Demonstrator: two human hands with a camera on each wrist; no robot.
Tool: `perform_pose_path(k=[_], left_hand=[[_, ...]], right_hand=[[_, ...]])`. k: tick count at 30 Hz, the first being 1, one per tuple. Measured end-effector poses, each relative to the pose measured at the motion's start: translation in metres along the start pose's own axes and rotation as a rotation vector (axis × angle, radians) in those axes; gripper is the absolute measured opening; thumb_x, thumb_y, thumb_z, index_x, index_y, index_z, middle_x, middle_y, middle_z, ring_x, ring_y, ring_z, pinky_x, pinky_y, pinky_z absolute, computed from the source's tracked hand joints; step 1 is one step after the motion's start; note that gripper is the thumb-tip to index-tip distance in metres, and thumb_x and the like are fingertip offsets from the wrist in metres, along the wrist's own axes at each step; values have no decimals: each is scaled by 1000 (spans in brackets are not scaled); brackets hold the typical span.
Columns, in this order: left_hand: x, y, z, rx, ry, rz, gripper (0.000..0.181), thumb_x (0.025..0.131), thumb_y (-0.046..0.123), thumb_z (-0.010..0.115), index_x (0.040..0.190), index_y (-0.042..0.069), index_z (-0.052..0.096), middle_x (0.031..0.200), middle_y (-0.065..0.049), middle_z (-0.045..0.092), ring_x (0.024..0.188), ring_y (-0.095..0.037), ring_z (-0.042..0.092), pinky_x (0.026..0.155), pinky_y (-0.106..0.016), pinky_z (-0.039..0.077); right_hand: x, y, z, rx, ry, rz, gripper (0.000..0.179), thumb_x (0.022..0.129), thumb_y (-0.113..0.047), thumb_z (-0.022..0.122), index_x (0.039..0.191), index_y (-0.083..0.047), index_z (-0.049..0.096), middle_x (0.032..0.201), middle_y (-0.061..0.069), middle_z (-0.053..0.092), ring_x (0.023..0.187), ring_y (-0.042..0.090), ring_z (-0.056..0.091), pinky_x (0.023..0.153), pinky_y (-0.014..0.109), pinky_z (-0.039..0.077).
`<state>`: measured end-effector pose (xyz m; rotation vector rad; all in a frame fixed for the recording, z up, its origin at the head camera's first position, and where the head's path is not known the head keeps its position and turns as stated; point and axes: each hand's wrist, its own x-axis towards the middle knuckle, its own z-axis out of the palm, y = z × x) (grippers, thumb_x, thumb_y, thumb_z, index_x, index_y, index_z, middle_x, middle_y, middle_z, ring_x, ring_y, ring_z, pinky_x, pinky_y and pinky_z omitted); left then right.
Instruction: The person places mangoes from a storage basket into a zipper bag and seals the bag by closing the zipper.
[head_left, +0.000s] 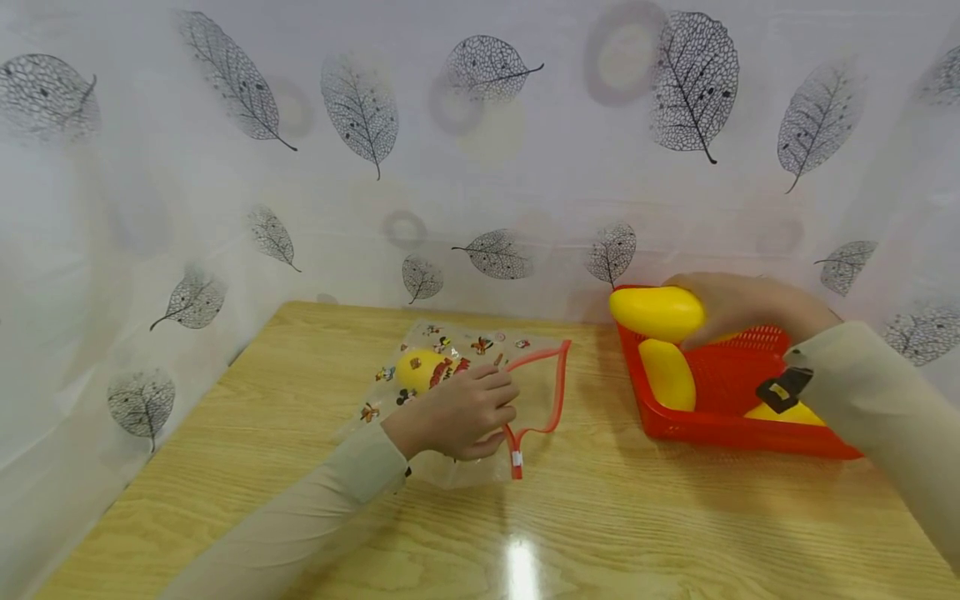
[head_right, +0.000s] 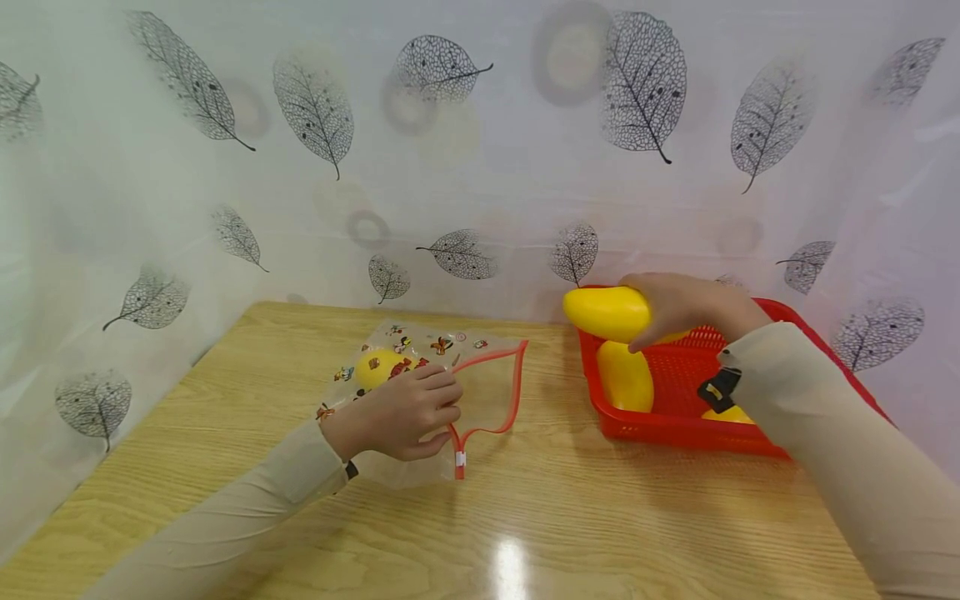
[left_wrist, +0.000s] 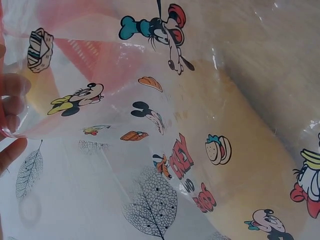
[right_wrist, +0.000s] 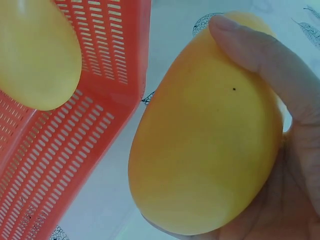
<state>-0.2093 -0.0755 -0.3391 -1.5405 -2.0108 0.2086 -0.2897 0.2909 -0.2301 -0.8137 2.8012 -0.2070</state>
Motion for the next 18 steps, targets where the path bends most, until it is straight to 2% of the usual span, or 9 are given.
perform_pose_path(k=[10, 18], left_hand=[[1, 0, -1, -7, -5, -3, 17, 81, 33, 58, 71, 19, 59, 81, 5, 57, 80, -13, 53, 84, -28, 45], [1, 0, -2, -5, -7, -4, 17, 81, 33, 59, 71, 19, 59, 82, 5, 58, 81, -13, 54, 85, -28, 46]], right_hand=[[4, -9, 7, -3, -4, -12, 76, 64, -34, 83, 126, -8, 48, 105, 3, 58, 86, 17, 51, 73, 33, 44], [5, -16, 11, 4, -4, -20, 78, 63, -34, 83, 127, -6, 47, 110, 6, 58, 87, 18, 52, 75, 37, 47]])
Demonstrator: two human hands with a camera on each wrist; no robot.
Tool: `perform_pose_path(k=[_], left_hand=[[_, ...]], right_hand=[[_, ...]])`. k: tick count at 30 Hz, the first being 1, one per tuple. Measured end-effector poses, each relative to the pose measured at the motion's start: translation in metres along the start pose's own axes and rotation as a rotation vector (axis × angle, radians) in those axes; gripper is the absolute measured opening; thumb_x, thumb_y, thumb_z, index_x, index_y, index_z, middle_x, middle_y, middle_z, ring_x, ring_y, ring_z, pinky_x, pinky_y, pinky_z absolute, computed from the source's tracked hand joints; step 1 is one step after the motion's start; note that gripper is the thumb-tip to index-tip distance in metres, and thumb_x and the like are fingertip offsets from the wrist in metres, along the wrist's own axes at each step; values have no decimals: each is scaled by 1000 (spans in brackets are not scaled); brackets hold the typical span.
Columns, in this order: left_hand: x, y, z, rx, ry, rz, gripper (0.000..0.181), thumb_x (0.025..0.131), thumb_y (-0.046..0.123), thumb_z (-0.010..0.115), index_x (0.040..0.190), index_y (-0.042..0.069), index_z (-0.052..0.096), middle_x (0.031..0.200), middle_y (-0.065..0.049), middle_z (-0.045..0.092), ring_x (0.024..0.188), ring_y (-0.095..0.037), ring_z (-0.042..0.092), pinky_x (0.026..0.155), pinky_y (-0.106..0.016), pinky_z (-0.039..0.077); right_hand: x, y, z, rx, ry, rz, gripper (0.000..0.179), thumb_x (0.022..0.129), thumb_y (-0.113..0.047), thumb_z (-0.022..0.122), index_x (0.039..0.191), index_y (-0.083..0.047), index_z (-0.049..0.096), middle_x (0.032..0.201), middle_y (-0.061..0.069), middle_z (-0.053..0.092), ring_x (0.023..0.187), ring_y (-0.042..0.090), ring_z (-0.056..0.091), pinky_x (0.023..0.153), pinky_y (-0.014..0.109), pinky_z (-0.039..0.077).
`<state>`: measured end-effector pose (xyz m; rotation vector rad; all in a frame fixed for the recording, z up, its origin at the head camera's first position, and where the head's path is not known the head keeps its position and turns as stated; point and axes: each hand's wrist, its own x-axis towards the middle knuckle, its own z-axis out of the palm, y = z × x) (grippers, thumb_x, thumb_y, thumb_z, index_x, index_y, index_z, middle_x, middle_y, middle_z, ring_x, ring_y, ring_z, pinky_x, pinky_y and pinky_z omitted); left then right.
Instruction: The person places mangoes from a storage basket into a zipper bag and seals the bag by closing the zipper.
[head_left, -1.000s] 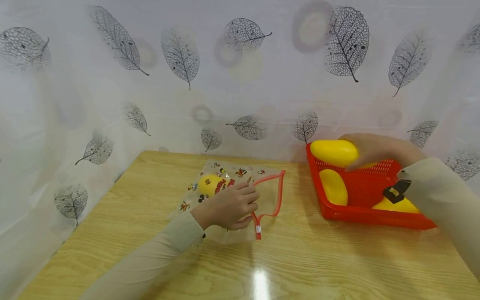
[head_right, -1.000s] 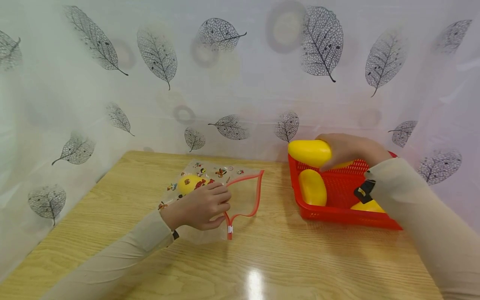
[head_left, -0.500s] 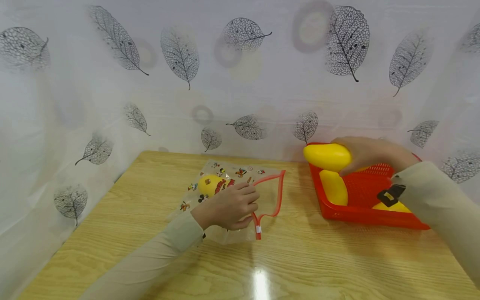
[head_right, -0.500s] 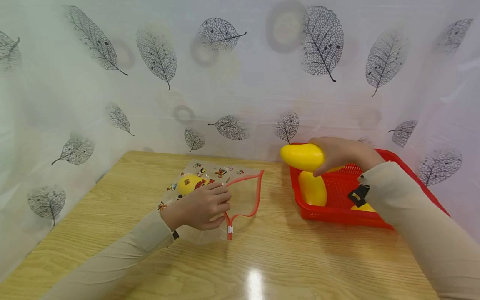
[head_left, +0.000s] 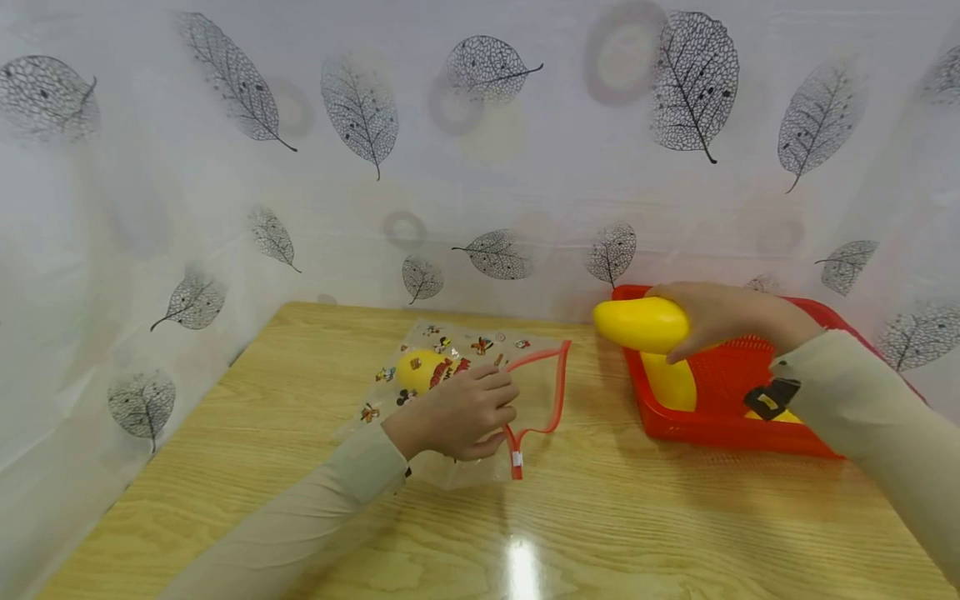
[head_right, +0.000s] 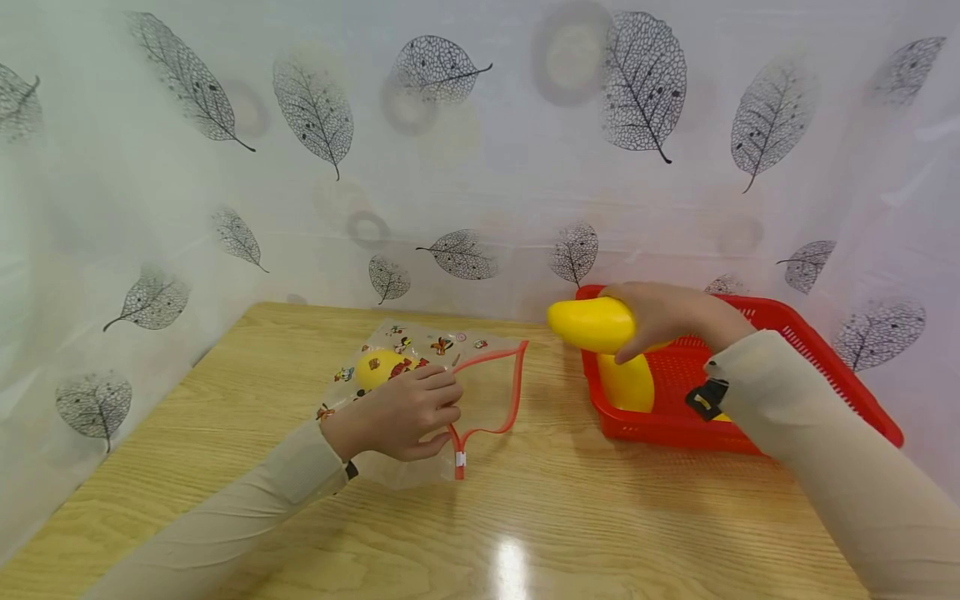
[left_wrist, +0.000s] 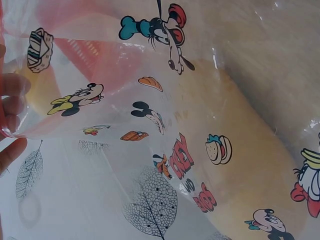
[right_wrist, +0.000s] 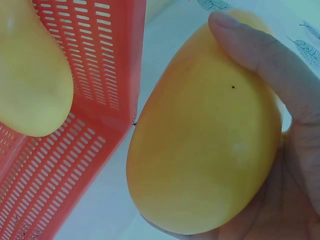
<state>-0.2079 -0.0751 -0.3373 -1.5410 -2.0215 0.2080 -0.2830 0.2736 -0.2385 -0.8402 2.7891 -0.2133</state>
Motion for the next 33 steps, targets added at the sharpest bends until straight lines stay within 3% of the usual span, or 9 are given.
perform_pose_path(k=[11, 21, 26, 33], left_hand=[[0, 0, 1, 2, -3, -1, 17, 82, 33, 58, 72, 19, 60, 82, 5, 58, 81, -12, 54, 85, -27, 46], [-1, 0, 2, 10, 12, -4, 17, 81, 34, 58, 71, 20, 60, 81, 5, 58, 81, -12, 54, 85, -27, 46], [-2, 0, 2, 4, 15, -5, 17, 81, 33, 59, 71, 20, 59, 81, 5, 58, 80, -12, 53, 84, -27, 46], [-3, 0, 2, 5, 22, -3, 18, 81, 34, 59, 71, 20, 59, 80, 5, 57, 80, -12, 53, 84, -27, 45]], right_hand=[[0, -11, 5, 26, -5, -46, 73, 63, -31, 83, 125, -9, 50, 112, 4, 59, 92, 18, 52, 79, 40, 47], [1, -23, 12, 35, -19, -60, 72, 63, -31, 82, 125, -13, 50, 110, -1, 57, 94, 17, 50, 77, 35, 45], [3, -30, 16, 63, -37, -64, 72, 63, -28, 82, 125, -15, 49, 112, 0, 57, 96, 19, 50, 80, 39, 46], [6, -40, 21, -16, -2, -111, 70, 62, -30, 84, 122, -16, 52, 108, -2, 58, 94, 17, 52, 82, 39, 47]])
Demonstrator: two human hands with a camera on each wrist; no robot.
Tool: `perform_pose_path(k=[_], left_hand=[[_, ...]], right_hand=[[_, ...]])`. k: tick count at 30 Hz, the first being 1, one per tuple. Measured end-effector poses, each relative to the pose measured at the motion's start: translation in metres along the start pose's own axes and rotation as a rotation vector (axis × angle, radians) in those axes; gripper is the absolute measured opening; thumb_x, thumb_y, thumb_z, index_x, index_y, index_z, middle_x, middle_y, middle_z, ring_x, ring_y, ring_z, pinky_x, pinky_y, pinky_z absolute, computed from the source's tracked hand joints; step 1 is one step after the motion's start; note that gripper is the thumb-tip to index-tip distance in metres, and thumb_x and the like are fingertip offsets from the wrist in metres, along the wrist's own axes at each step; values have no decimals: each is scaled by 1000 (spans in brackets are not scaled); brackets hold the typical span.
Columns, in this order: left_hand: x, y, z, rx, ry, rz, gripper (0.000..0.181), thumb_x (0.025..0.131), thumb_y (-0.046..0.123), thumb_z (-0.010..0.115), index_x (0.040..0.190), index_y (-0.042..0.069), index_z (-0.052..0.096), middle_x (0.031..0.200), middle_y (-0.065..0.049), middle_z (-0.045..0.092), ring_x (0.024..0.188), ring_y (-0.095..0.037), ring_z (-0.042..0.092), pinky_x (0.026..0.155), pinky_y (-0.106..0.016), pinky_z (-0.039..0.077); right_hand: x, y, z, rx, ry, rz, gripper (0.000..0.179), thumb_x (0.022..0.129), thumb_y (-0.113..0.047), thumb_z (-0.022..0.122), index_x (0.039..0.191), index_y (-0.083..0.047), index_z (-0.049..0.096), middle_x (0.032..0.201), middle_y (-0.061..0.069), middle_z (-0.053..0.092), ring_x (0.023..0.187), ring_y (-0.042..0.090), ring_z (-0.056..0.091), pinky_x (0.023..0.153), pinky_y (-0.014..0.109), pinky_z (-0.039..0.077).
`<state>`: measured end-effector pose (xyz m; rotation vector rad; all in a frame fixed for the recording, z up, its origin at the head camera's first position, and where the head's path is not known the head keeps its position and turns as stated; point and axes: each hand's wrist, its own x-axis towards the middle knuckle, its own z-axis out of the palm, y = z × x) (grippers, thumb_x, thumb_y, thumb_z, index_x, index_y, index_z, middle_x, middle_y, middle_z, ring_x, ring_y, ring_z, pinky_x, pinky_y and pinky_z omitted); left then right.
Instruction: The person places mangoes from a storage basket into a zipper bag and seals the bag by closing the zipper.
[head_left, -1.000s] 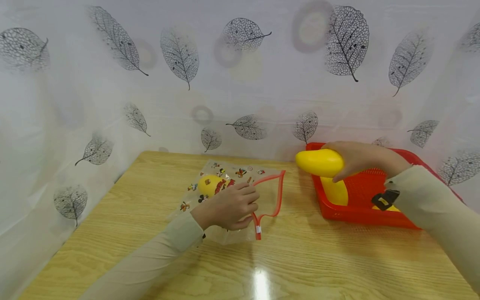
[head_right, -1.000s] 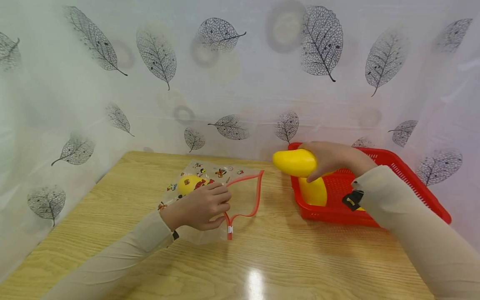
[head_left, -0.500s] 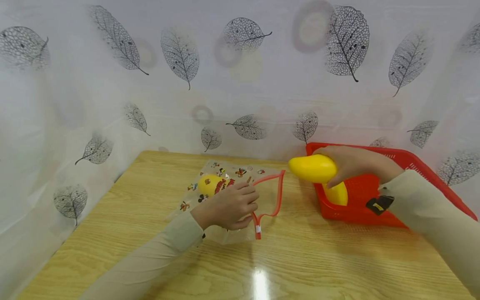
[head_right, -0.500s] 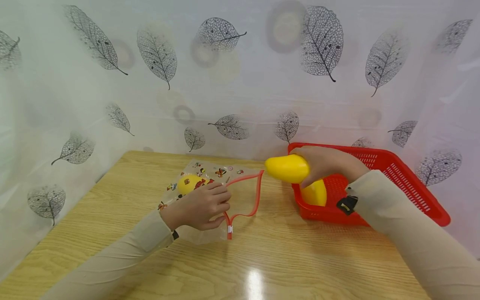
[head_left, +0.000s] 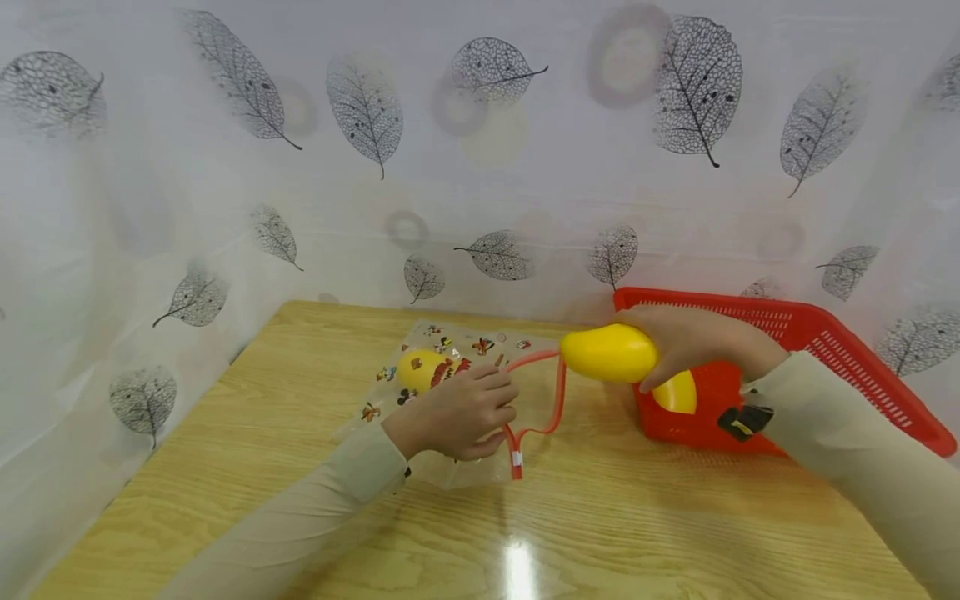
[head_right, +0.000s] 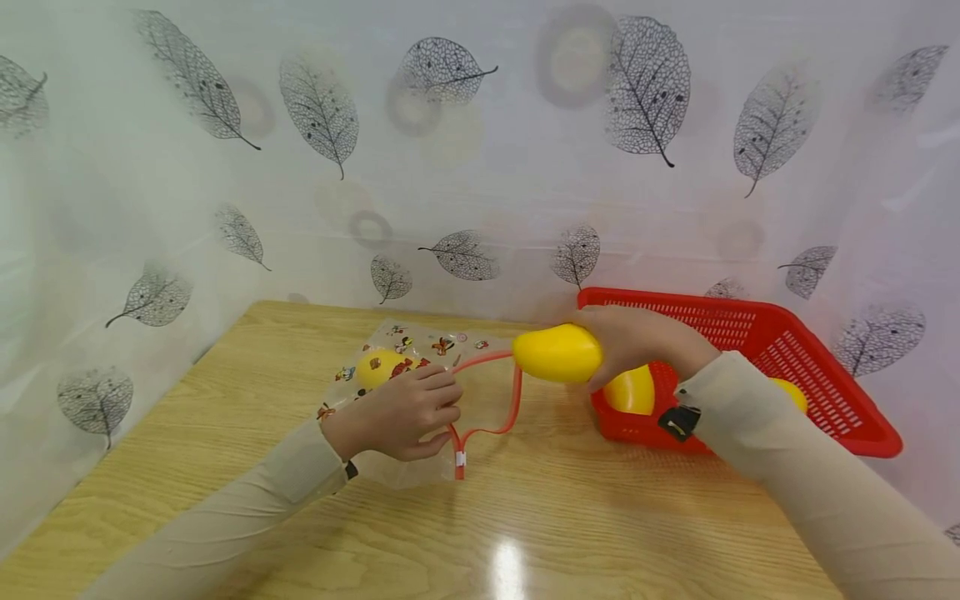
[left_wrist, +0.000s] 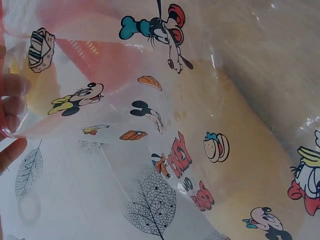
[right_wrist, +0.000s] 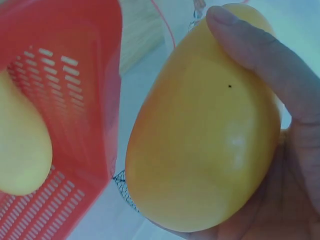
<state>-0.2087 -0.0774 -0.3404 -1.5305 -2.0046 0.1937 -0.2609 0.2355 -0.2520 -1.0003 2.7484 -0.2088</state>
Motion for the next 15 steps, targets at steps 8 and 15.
perform_pose_path(k=[8, 15], left_hand=[[0, -1, 0, 1, -1, -6, 18, 81, 34, 60, 71, 19, 59, 80, 4, 57, 80, -13, 52, 83, -27, 44], [-1, -1, 0, 9, -10, -7, 18, 81, 35, 59, 72, 19, 60, 81, 4, 57, 81, -13, 51, 82, -27, 43]], right_hand=[[7, -12, 7, -45, 16, -76, 71, 63, -43, 82, 122, -16, 52, 107, -3, 59, 93, 15, 52, 82, 38, 47], [11, -22, 14, -44, -6, -110, 76, 62, -35, 83, 128, -16, 49, 114, -1, 59, 95, 17, 54, 84, 42, 47]])
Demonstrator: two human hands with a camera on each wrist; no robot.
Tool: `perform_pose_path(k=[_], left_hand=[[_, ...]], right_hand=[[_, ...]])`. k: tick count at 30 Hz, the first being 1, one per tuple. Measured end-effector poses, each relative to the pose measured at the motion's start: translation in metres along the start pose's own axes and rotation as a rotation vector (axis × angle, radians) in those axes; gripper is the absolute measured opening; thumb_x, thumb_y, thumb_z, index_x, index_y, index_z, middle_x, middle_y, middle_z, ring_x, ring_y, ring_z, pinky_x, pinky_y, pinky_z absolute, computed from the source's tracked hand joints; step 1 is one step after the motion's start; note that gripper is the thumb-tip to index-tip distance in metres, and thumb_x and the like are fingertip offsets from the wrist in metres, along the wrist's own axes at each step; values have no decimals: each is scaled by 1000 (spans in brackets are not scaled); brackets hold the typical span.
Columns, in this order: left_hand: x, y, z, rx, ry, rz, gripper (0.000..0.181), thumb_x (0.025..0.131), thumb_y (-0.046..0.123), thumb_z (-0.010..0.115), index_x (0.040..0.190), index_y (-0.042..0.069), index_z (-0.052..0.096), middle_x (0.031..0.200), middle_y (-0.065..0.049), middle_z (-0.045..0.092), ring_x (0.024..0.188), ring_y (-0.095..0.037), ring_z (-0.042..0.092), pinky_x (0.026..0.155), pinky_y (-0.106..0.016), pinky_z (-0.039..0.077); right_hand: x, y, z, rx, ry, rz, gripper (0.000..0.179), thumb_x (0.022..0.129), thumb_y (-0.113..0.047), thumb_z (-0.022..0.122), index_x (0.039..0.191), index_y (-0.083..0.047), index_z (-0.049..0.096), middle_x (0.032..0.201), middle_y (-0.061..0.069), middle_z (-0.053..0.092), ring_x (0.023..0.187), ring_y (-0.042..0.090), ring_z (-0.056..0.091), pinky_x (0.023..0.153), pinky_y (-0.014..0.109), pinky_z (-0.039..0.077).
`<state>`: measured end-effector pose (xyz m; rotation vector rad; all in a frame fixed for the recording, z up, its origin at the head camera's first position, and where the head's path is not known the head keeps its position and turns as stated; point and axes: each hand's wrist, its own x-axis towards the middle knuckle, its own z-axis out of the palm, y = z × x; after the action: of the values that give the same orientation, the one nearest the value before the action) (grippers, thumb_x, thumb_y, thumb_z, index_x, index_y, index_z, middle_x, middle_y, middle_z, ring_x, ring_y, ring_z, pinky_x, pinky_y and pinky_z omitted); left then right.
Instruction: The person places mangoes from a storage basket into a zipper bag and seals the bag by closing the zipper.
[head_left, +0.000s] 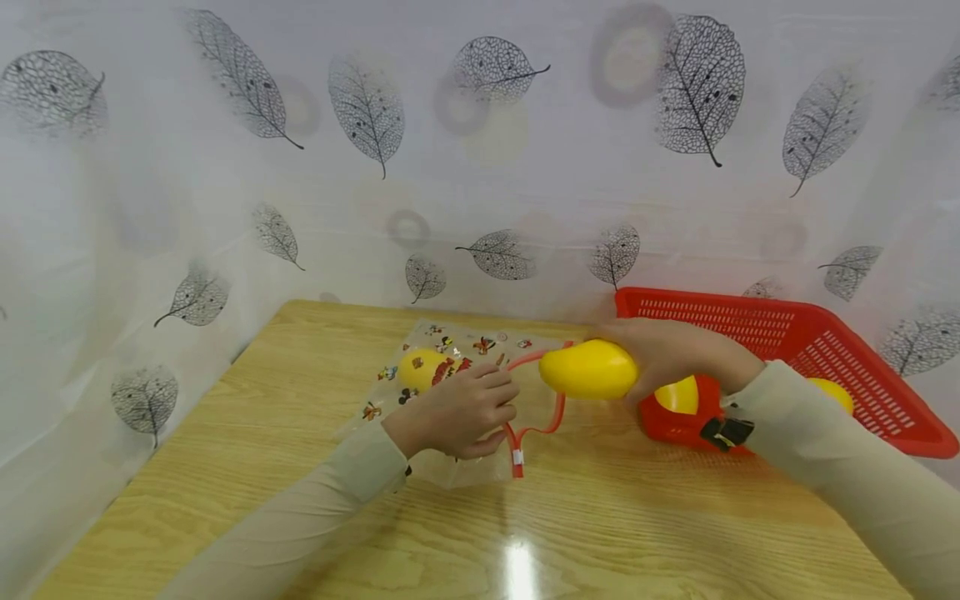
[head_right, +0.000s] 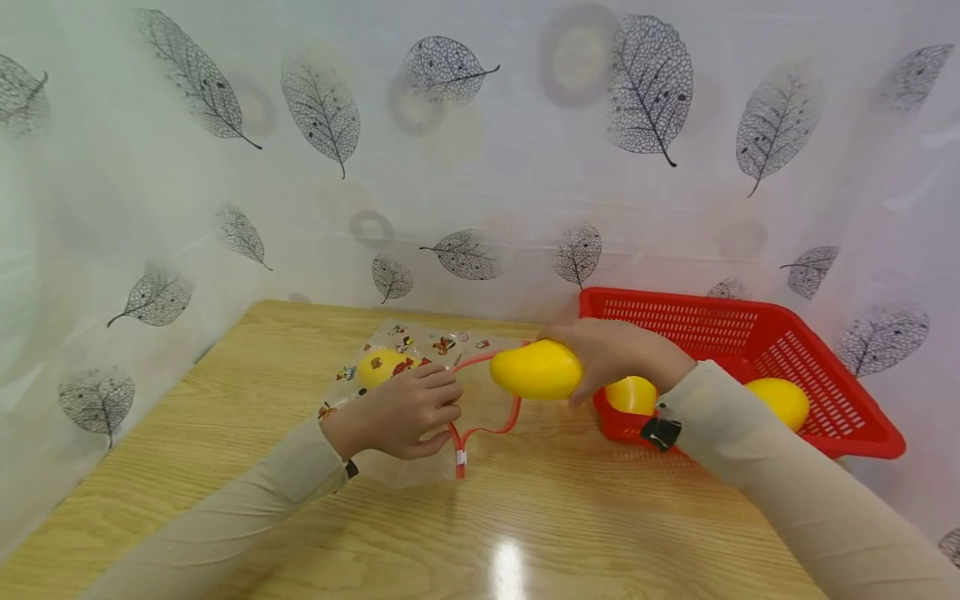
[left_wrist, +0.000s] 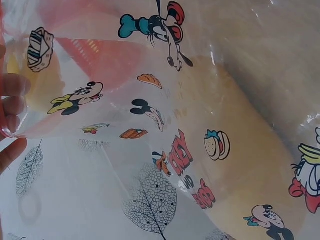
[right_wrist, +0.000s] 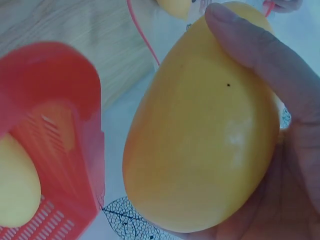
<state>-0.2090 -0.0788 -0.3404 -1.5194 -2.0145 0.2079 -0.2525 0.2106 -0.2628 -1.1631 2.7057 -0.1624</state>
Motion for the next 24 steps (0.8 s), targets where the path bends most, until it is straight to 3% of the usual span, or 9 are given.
perform_pose_path(k=[10, 24], left_hand=[[0, 0, -2, -9, -8, -3, 18, 81, 34, 59, 72, 19, 61, 81, 4, 57, 81, -14, 52, 85, -28, 44], [3, -1, -2, -6, -4, 14, 19, 82, 33, 58, 71, 18, 59, 80, 3, 54, 79, -14, 49, 83, -27, 44]], right_hand=[[5, -5, 11, -12, 6, -53, 70, 61, -29, 83, 123, -14, 53, 113, -3, 61, 90, 13, 54, 81, 37, 47], [12, -13, 20, -47, -15, -42, 76, 60, -33, 84, 126, -13, 51, 114, 0, 62, 93, 16, 55, 82, 39, 49]])
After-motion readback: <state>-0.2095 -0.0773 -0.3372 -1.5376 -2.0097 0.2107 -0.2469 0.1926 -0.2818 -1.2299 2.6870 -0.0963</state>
